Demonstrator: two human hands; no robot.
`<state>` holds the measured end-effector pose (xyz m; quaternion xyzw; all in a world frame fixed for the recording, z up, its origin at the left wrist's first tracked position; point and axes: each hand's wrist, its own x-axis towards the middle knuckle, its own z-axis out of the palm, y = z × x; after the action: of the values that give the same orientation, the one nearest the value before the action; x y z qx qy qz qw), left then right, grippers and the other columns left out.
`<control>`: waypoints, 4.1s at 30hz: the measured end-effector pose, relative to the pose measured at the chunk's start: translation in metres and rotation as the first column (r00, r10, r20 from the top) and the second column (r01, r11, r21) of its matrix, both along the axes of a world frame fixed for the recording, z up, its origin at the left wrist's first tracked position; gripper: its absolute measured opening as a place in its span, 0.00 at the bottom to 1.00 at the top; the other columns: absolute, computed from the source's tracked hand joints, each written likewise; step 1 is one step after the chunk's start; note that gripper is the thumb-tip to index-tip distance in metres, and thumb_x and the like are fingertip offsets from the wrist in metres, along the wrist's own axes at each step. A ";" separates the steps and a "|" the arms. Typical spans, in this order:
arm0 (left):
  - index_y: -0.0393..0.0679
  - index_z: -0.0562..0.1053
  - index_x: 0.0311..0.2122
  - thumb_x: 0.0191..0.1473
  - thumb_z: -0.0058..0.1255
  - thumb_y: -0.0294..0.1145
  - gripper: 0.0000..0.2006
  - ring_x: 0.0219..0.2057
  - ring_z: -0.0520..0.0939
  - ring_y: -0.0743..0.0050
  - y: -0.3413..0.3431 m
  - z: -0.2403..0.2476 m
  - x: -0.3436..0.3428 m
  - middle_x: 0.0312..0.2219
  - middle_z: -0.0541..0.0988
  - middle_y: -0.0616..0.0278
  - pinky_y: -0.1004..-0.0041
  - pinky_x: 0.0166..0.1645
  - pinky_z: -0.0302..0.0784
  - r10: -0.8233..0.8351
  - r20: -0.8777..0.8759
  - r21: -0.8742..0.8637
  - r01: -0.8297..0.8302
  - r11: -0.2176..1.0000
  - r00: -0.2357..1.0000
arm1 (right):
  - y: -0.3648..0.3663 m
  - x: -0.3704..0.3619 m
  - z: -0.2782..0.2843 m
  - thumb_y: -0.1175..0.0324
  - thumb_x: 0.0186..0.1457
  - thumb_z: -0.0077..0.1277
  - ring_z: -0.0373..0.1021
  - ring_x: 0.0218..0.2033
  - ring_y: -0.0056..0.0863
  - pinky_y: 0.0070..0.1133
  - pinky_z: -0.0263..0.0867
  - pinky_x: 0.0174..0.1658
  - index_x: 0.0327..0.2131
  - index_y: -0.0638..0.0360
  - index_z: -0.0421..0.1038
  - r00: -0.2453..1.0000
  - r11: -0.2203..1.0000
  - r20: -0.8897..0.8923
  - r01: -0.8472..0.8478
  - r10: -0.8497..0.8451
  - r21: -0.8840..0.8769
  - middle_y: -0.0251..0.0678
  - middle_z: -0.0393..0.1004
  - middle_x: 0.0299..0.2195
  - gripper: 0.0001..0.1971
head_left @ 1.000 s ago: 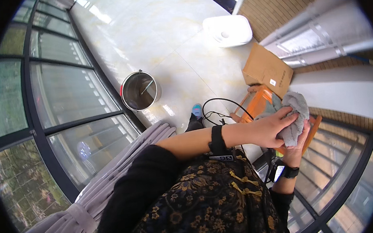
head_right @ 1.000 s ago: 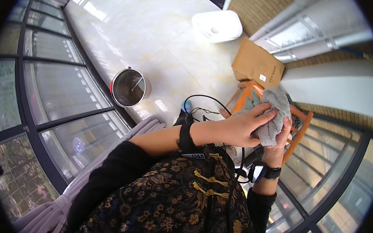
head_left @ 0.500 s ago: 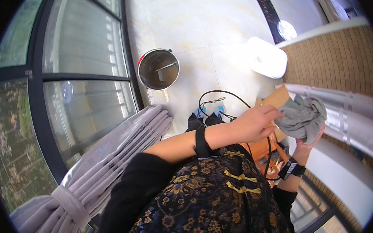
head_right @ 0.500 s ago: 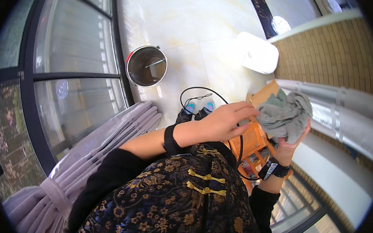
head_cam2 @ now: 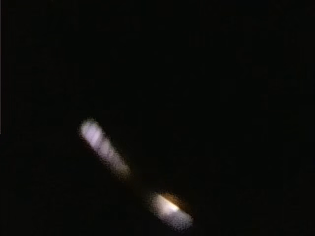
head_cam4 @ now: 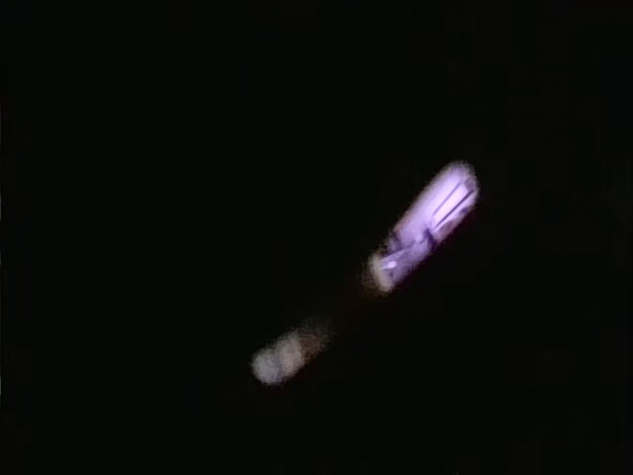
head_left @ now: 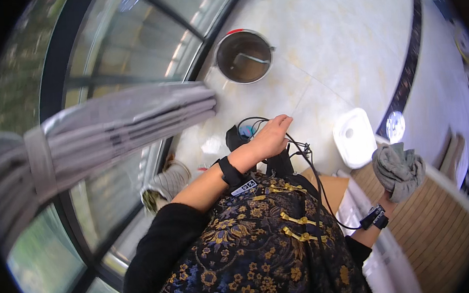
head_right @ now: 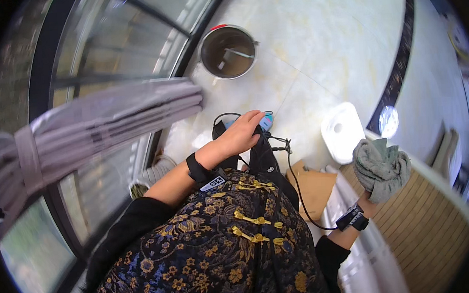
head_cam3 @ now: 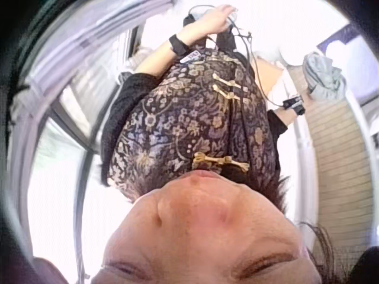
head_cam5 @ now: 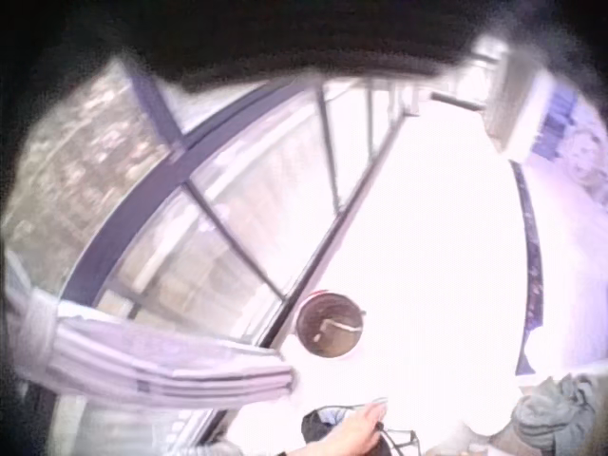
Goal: The person wipes the balcony glass panels with a cloth, then moves to the window frame and uses a toothbrush with a cleaning solution to scrub the track. They wipe the frame with the cloth and continue scrubbing the track along its length.
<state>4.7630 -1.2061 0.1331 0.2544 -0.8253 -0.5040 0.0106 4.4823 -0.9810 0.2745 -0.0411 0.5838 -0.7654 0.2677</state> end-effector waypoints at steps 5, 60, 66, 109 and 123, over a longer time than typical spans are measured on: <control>0.41 0.45 0.64 0.44 0.56 0.25 0.44 0.56 0.63 0.35 0.042 0.003 0.050 0.63 0.45 0.40 0.61 0.60 0.62 0.421 -0.031 -0.195 -0.418 0.887 0.907 | -0.061 -0.030 -0.002 0.52 0.60 0.35 0.62 0.53 0.35 0.35 0.59 0.57 0.50 0.56 0.63 0.945 0.947 0.055 -0.321 0.322 -0.022 0.38 0.66 0.50 0.22; 0.46 0.67 0.48 0.49 0.51 0.25 0.18 0.29 0.75 0.71 -0.321 -0.214 0.028 0.30 0.73 0.65 0.70 0.30 0.72 0.237 0.573 0.650 -0.611 0.452 0.784 | -0.085 0.006 0.071 0.63 0.58 0.43 0.65 0.40 0.27 0.28 0.66 0.47 0.37 0.56 0.66 0.937 0.948 0.145 0.313 -0.319 0.060 0.33 0.66 0.37 0.09; 0.42 0.69 0.47 0.42 0.48 0.23 0.22 0.41 0.78 0.55 -0.371 -0.260 -0.013 0.42 0.77 0.55 0.58 0.43 0.75 -0.049 0.551 0.503 -0.285 0.816 0.833 | -0.073 0.010 0.043 0.64 0.58 0.44 0.65 0.39 0.26 0.28 0.67 0.46 0.36 0.56 0.67 0.804 0.843 0.260 0.525 -0.535 0.115 0.33 0.66 0.36 0.08; 0.49 0.64 0.19 0.54 0.46 0.41 0.15 0.10 0.65 0.69 -0.267 -0.296 -0.276 0.09 0.62 0.68 0.68 0.14 0.66 -0.398 0.882 0.418 -0.030 0.908 0.251 | 0.098 0.560 -0.040 0.38 0.55 0.39 0.67 0.48 0.44 0.40 0.61 0.55 0.50 0.54 0.70 -0.446 -0.468 -0.189 0.677 -0.875 0.568 0.41 0.72 0.47 0.32; 0.53 0.61 0.20 0.51 0.50 0.35 0.13 0.12 0.59 0.77 -0.056 -0.199 -0.357 0.10 0.55 0.73 0.68 0.18 0.60 -0.415 0.749 0.459 0.047 0.887 0.517 | 0.265 0.622 -0.070 0.48 0.59 0.35 0.68 0.49 0.41 0.36 0.62 0.55 0.50 0.58 0.69 -0.620 -0.562 0.225 0.780 -0.751 0.274 0.42 0.73 0.46 0.27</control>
<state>4.4062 -1.2621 -0.0660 0.3436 -0.6420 -0.4698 -0.4990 5.1043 -0.7158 0.2043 0.6208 0.2109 -0.5996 -0.4588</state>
